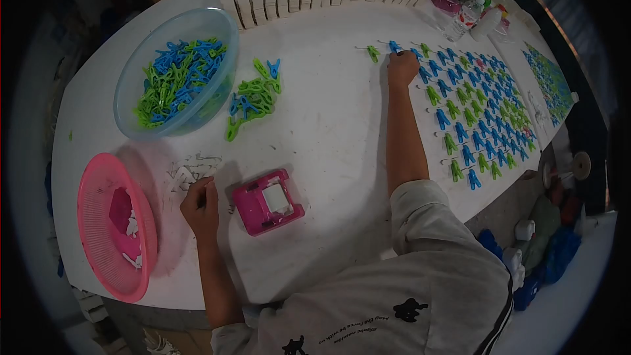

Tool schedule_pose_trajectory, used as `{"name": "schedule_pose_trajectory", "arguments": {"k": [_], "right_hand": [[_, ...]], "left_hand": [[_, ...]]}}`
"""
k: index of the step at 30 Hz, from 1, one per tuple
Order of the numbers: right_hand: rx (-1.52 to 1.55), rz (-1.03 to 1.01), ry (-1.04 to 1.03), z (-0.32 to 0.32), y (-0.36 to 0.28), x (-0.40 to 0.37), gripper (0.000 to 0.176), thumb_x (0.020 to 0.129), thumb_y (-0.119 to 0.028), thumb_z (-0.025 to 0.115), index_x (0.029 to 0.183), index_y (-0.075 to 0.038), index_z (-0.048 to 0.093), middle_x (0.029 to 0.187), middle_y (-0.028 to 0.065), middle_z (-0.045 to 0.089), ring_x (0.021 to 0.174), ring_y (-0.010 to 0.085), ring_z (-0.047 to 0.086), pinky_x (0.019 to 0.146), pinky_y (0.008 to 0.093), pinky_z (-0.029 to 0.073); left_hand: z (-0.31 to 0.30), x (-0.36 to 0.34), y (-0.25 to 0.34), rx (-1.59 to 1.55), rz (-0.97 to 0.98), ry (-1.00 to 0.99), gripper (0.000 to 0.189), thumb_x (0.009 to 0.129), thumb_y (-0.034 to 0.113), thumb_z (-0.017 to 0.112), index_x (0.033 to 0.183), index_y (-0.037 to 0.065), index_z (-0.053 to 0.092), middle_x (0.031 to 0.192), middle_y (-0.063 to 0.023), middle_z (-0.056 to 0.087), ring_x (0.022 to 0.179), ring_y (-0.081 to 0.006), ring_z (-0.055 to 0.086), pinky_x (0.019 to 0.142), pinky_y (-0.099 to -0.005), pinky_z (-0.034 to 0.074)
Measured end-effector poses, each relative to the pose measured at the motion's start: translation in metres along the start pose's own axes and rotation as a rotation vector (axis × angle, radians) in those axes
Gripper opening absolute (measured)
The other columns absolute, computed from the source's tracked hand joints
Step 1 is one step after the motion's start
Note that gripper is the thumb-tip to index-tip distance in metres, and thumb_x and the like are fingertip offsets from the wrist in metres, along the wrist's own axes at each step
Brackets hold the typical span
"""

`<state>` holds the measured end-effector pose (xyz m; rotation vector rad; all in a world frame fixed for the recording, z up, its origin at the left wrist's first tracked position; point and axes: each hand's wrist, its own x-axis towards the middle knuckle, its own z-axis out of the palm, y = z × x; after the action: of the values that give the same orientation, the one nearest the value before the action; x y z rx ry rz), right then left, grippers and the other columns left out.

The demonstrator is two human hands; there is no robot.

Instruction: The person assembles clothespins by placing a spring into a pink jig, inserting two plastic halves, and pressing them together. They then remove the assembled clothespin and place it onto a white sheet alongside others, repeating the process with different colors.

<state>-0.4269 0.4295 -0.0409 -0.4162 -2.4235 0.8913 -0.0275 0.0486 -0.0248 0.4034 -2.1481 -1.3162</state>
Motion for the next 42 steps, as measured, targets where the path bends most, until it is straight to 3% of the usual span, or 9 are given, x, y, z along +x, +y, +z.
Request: {"name": "schedule_pose_trajectory", "arguments": {"k": [13, 15, 16, 19, 21, 42], "right_hand": [[0.020, 0.031, 0.001, 0.001, 0.000, -0.003, 0.019, 0.077, -0.013, 0.071, 0.075, 0.005, 0.067, 0.079, 0.0213, 0.068, 0.074, 0.0354, 0.068, 0.070, 0.0417, 0.053], [-0.040, -0.048, 0.116, 0.007, 0.004, -0.002, 0.020, 0.078, -0.015, 0.069, 0.069, 0.002, 0.070, 0.059, 0.0122, 0.067, 0.059, 0.0264, 0.067, 0.064, 0.0362, 0.054], [-0.040, -0.047, 0.116, 0.009, 0.006, 0.000, 0.020, 0.078, -0.015, 0.069, 0.069, 0.002, 0.070, 0.059, 0.0122, 0.067, 0.059, 0.0264, 0.067, 0.064, 0.0362, 0.054], [-0.031, -0.034, 0.106, 0.008, 0.005, -0.001, 0.019, 0.078, -0.015, 0.069, 0.071, 0.003, 0.070, 0.061, 0.0127, 0.067, 0.060, 0.0269, 0.068, 0.065, 0.0362, 0.054], [-0.002, 0.009, 0.025, 0.002, 0.001, -0.002, 0.021, 0.078, -0.015, 0.070, 0.076, 0.005, 0.067, 0.080, 0.0217, 0.068, 0.076, 0.0364, 0.067, 0.071, 0.0423, 0.053], [-0.041, -0.016, 0.072, -0.005, -0.009, -0.008, 0.020, 0.078, -0.015, 0.069, 0.077, 0.005, 0.067, 0.084, 0.0231, 0.068, 0.081, 0.0380, 0.067, 0.074, 0.0434, 0.053]], "left_hand": [[-0.001, 0.001, 0.000, 0.016, -0.015, -0.008, 0.013, 0.093, 0.011, 0.063, 0.100, 0.001, 0.067, 0.069, 0.0015, 0.057, 0.059, -0.0047, 0.050, 0.054, -0.0199, 0.039], [0.000, 0.000, 0.000, 0.002, -0.019, 0.000, 0.012, 0.092, 0.009, 0.063, 0.099, 0.000, 0.068, 0.068, 0.0014, 0.057, 0.060, -0.0041, 0.049, 0.054, -0.0193, 0.038], [0.000, 0.000, 0.000, -0.013, -0.024, 0.010, 0.011, 0.091, 0.007, 0.063, 0.099, -0.001, 0.068, 0.068, 0.0013, 0.057, 0.060, -0.0036, 0.048, 0.054, -0.0186, 0.038], [0.000, 0.000, 0.001, -0.010, -0.022, 0.006, 0.011, 0.091, 0.007, 0.064, 0.099, -0.001, 0.068, 0.068, 0.0013, 0.057, 0.060, -0.0036, 0.048, 0.054, -0.0186, 0.038], [0.000, 0.000, 0.000, -0.013, -0.018, 0.007, 0.011, 0.091, 0.007, 0.064, 0.099, 0.000, 0.068, 0.068, 0.0013, 0.057, 0.060, -0.0035, 0.048, 0.054, -0.0185, 0.038], [0.001, 0.000, 0.001, 0.000, -0.006, 0.003, 0.011, 0.091, 0.006, 0.064, 0.099, -0.001, 0.068, 0.069, 0.0008, 0.058, 0.060, -0.0037, 0.049, 0.055, -0.0185, 0.039]]}}
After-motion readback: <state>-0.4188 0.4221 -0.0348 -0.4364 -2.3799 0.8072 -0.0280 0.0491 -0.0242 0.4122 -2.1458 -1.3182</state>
